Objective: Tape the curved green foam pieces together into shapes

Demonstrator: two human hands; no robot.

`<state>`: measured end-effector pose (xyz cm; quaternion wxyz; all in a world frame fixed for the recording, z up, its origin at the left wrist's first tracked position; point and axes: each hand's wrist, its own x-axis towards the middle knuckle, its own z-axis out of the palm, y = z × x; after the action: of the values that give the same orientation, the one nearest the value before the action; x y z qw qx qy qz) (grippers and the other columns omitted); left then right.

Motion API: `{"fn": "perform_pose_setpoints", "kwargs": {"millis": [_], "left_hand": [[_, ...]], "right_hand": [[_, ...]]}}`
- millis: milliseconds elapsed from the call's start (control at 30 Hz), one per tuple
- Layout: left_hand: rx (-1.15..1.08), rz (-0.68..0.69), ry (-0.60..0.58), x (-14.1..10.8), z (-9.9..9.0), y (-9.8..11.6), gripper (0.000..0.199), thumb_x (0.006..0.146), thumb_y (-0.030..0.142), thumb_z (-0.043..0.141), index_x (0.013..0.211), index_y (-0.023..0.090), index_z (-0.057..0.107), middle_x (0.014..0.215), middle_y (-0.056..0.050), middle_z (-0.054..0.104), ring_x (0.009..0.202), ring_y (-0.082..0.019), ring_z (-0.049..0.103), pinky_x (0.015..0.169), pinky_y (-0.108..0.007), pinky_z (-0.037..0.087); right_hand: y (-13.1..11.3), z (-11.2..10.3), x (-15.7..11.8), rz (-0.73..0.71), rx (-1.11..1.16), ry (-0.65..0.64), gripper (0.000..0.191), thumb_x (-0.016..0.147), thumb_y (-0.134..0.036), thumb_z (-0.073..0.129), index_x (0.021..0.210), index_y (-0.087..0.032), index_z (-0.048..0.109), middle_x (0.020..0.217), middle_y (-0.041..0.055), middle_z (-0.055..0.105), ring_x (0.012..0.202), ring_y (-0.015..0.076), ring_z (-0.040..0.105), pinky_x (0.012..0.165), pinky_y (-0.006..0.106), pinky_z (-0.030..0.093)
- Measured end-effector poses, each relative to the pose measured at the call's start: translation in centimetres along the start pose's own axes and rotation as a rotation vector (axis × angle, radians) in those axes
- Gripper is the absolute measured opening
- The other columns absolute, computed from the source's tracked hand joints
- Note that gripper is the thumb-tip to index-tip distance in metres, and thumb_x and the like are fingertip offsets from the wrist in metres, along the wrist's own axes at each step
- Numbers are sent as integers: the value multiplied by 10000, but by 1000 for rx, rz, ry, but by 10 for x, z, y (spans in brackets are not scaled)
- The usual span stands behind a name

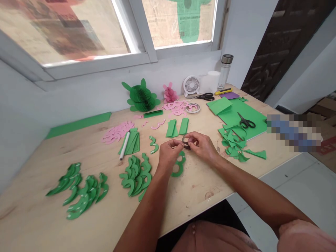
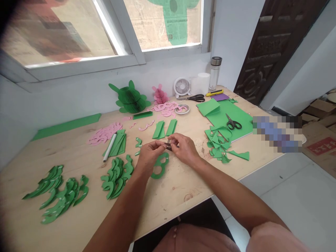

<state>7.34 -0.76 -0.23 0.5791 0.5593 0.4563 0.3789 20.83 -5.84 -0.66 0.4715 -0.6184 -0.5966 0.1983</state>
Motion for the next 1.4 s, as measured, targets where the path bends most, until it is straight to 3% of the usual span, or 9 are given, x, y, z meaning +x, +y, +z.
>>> {"fn": "perform_pose_setpoints", "kwargs": {"millis": [267,567,1033,1167,1267,1400], "left_hand": [[-59,-41,-26,-4,0,7,64,577,196,652,558,146,617,514,35,551,460,-58,444,476,-182,339],[-84,-19,13,-1,-6,7,126,582,250,712,629,140,673,612,-4,631,549,-82,508,536,-200,388],[-112,-16,0,-4,-6,13,191,602,318,723,691,150,703,686,-29,675,675,-120,551,627,-223,421],[-152,-29,-20,-6,-5,13,176,601,303,723,692,154,703,726,-34,685,673,-111,545,618,-214,413],[-162,-19,-31,-5,-4,12,174,596,302,724,687,155,704,718,-33,683,655,-110,545,606,-216,409],[-161,0,-46,-5,-3,11,168,599,303,718,687,160,706,680,-16,666,628,-105,536,597,-218,409]], "right_hand": [[0,-1,1,17,42,-18,270,718,-96,505,946,-174,626,719,-1,636,644,109,569,595,215,425],[4,-6,4,104,88,-15,267,707,-112,501,935,-163,628,711,1,632,621,111,564,587,220,436],[11,-15,8,173,-281,61,230,697,-114,514,877,-211,620,751,8,674,679,156,601,619,264,425],[7,-16,7,115,-368,85,189,714,-132,516,853,-191,631,819,39,677,776,185,602,691,298,425],[5,-15,8,65,-251,91,153,735,-170,517,829,-179,638,827,44,672,752,167,590,678,282,427],[1,-11,7,75,18,-4,168,753,-227,528,848,-164,651,733,21,655,625,122,547,570,230,407]]}}
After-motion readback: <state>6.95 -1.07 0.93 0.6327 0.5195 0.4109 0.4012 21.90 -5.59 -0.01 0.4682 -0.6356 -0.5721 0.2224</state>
